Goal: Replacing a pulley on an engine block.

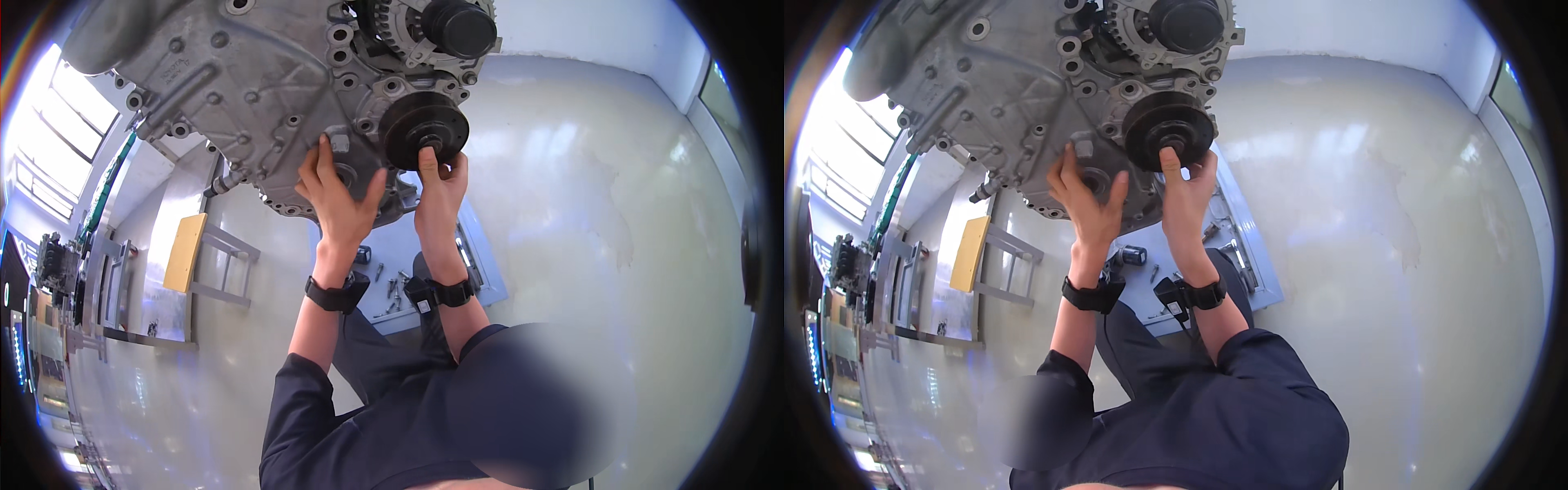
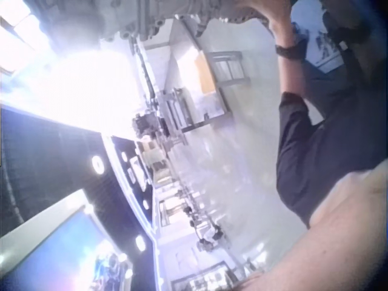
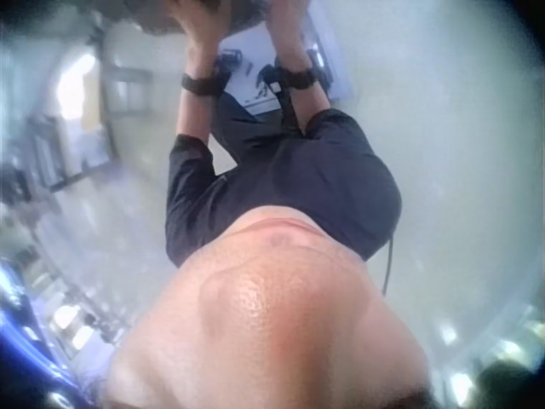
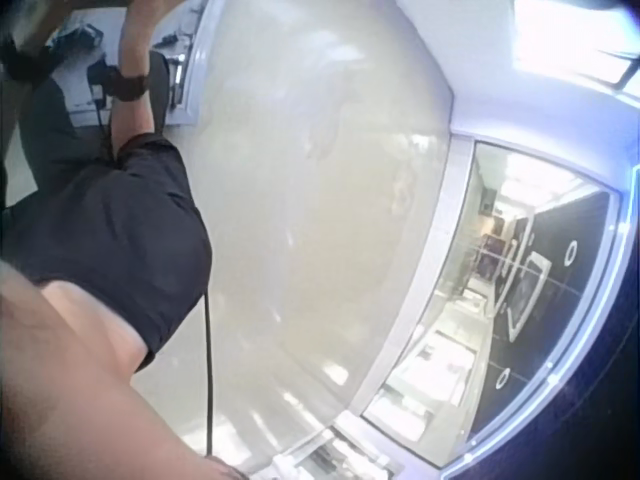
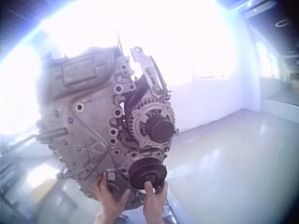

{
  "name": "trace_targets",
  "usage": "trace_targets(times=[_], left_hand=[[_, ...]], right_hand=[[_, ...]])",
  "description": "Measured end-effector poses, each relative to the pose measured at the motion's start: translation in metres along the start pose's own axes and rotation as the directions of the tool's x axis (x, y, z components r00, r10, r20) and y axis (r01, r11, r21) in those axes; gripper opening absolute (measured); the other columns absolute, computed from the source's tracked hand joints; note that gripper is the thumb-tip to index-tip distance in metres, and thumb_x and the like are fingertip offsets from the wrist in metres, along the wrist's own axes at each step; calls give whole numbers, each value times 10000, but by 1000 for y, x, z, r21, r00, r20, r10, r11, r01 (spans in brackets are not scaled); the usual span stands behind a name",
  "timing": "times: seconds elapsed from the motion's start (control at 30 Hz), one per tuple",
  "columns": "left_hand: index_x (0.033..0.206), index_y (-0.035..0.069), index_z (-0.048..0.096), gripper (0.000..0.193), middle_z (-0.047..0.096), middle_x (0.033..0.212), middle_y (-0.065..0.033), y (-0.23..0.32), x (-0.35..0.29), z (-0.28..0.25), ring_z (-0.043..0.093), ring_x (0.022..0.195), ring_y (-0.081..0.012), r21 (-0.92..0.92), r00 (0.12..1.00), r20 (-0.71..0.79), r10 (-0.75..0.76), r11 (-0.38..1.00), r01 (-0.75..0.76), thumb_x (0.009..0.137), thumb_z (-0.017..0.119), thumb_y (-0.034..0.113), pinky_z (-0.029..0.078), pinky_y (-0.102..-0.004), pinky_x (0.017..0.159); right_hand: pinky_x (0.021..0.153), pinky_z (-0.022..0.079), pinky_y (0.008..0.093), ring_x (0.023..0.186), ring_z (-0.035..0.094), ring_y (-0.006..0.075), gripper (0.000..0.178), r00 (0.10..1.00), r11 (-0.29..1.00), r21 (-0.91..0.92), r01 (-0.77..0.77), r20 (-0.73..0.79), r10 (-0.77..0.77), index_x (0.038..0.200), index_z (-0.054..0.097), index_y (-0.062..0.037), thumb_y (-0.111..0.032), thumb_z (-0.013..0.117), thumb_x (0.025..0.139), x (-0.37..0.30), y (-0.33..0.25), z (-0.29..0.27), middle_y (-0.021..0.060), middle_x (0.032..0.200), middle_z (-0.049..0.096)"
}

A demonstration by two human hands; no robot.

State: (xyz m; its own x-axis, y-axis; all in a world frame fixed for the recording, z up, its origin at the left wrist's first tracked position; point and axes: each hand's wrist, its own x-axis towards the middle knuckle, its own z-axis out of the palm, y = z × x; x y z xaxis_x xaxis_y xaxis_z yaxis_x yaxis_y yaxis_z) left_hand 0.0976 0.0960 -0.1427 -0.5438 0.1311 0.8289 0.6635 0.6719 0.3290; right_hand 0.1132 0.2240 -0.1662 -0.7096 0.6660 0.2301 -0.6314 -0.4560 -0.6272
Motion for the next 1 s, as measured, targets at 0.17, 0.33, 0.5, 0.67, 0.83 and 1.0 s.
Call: trace_targets(times=[0.17,0.33,0.5,0.67,0.83,1.0], left_hand=[[1337,-208,317,1108,346,1261,-264,10,15,27,353,1124,-414,58,982,-190,-21,998,33,697,854,520,270,-517,969],[1303,-212,326,1152,348,1219,-241,11,16,33,353,1127,-404,69,975,-203,-87,992,103,658,848,587,274,-492,950],[1293,-197,335,1121,349,1189,-215,13,15,40,367,1082,-357,-89,960,-251,-126,990,107,669,850,579,281,-459,928],[1286,-152,318,1063,346,1140,-175,20,16,38,355,1010,-287,-199,945,-263,-196,969,145,668,893,493,298,-401,878],[1326,-93,348,1011,343,1224,-194,28,22,32,351,1124,-327,-110,947,-308,-97,992,66,667,907,432,308,-443,953],[1356,2,440,886,350,1319,-193,15,33,33,317,1243,-358,56,941,-271,205,979,-197,722,861,456,262,-489,1047]], right_hand=[[902,431,292,1015,535,152,408,999,999,-22,24,-37,-25,1159,520,1,-191,758,888,-2,5,5,78,1078,591],[909,427,295,1026,531,155,397,1000,1000,-7,6,-17,-6,1134,525,-3,-184,767,878,-3,-3,6,77,1086,587],[901,442,289,1032,537,149,440,1000,999,-52,16,-1,-16,1148,508,-6,-180,787,856,2,-10,3,80,1101,584],[866,481,277,1038,559,151,477,997,999,31,-37,68,34,1172,476,-9,-151,791,843,4,-16,2,83,1100,576],[866,484,275,1026,566,152,475,998,998,62,-11,59,7,1153,478,-11,-123,802,825,7,-7,0,84,1101,571],[859,500,277,1026,573,156,484,999,994,106,-17,36,13,1146,462,-14,-86,806,812,7,-10,6,94,1113,565]])
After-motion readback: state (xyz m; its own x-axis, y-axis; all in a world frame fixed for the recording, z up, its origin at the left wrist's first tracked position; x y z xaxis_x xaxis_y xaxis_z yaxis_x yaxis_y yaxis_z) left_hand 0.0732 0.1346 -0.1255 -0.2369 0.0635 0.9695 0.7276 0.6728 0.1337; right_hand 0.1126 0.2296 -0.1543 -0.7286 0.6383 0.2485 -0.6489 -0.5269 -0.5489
